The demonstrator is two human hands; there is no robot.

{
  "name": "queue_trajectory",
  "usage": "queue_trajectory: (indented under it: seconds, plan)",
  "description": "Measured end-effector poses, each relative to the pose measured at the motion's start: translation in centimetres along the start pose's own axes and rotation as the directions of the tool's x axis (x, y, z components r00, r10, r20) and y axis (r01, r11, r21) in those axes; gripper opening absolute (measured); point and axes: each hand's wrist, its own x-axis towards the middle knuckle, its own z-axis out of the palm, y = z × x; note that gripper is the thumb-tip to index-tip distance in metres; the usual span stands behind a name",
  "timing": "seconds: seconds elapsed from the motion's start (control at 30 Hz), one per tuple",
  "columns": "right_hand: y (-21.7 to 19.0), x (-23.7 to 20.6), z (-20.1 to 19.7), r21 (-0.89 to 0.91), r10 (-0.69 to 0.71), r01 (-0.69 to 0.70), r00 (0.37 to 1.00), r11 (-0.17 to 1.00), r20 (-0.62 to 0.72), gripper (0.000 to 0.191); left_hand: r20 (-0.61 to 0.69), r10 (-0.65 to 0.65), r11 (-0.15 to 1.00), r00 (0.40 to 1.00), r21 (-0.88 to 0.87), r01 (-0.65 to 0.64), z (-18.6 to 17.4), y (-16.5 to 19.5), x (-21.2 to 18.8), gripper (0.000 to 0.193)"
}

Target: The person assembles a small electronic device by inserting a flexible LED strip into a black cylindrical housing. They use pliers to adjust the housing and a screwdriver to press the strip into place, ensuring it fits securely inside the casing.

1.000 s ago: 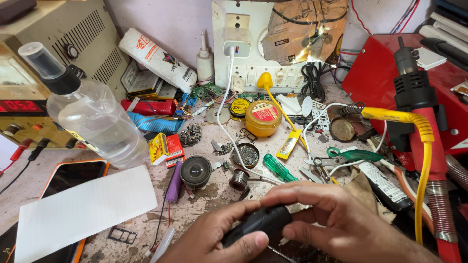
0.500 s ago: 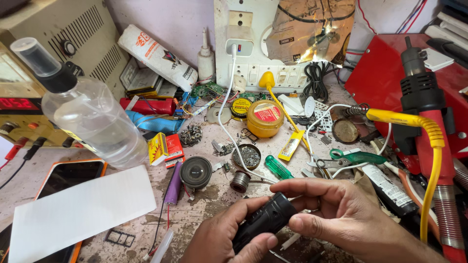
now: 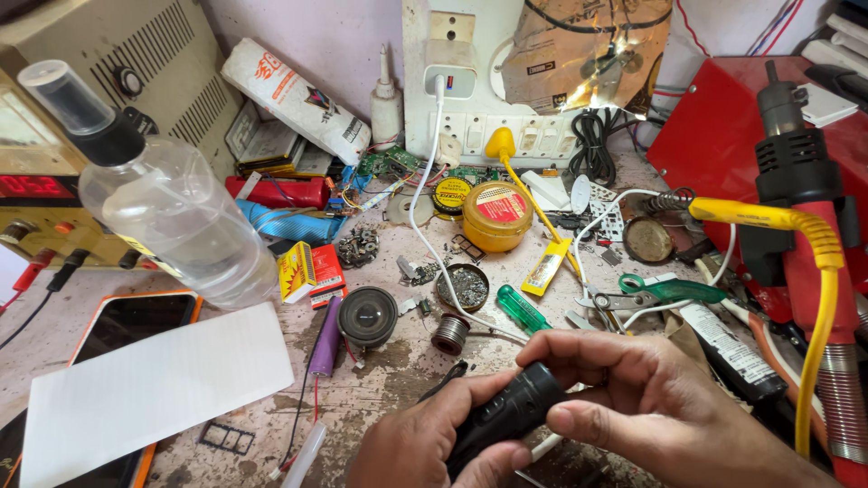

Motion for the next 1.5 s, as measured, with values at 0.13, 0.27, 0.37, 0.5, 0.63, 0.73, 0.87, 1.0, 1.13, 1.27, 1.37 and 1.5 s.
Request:
queue_trajectory:
  seconds: [0.13,0.27,0.37,0.5,0.63,0.73,0.87,1.0,1.13,1.27,1.37,1.5]
  plan:
    - [-0.5,-0.7,0.2,0.000,0.066,-0.066,0.996,0.998,-0.061,0.044,0.041,-0.111,0.972,0.993,-0.206,0.117,0.0,0.5,-0.6,0.057]
    - [-0.8,-1.4,0.1,0.032,0.053,-0.048,0.981,0.998,-0.188,0.042,-0.019,-0.087,0.920,0.996,-0.386,0.073,-0.8,0.9,-1.0,0.050]
    - [-0.5,-1.3,-0.1,0.019,0.037,-0.033,0.963,0.999,-0.268,0.042,-0.034,-0.118,0.818,0.992,-0.569,0.078,-1.5,1.1,-1.4,0.050]
    - [0.1,-1.1,-0.2,0.072,0.057,-0.037,0.951,0.997,-0.303,0.043,-0.128,0.017,0.883,0.992,-0.464,-0.075,-1.8,1.1,-1.5,0.045]
    - [0.6,-0.8,0.0,0.078,0.045,-0.024,0.960,0.997,-0.277,0.042,-0.102,-0.093,0.929,0.990,-0.366,0.050,-2.3,0.9,-1.7,0.046]
    - [0.8,-0.9,0.3,0.066,0.072,-0.054,0.954,0.996,-0.292,0.042,-0.071,-0.143,0.921,0.987,-0.376,0.106,-2.6,1.3,-2.4,0.045]
    - [0.6,-1.5,0.8,0.021,0.066,-0.063,0.961,0.998,-0.268,0.042,0.023,-0.279,0.807,0.960,-0.537,0.248,-2.2,2.4,-2.2,0.046]
    - [0.1,-1.5,1.8,0.038,0.221,-0.218,0.951,0.975,-0.217,0.044,0.134,-0.349,0.705,0.927,-0.614,0.354,-2.5,3.2,-2.0,0.046]
    - [-0.7,-1.7,2.4,-0.012,0.139,-0.143,0.973,0.990,-0.187,0.040,0.120,-0.312,0.739,0.943,-0.593,0.320,-2.7,3.5,-2.0,0.045]
    - [-1.2,-1.8,2.5,-0.052,0.192,-0.207,0.958,0.977,-0.215,0.040,0.141,-0.319,0.756,0.937,-0.558,0.342,-2.6,3.1,-1.9,0.045]
    - [-0.8,-1.8,2.7,0.038,0.188,-0.184,0.973,0.982,-0.135,0.041,0.237,-0.345,0.737,0.908,-0.531,0.418,-2.9,2.3,-1.9,0.048]
    - [0.0,-1.9,2.9,0.208,0.248,-0.241,0.969,0.948,-0.008,0.048,0.532,-0.199,0.615,0.823,-0.586,0.528,-3.3,1.2,-2.2,0.063]
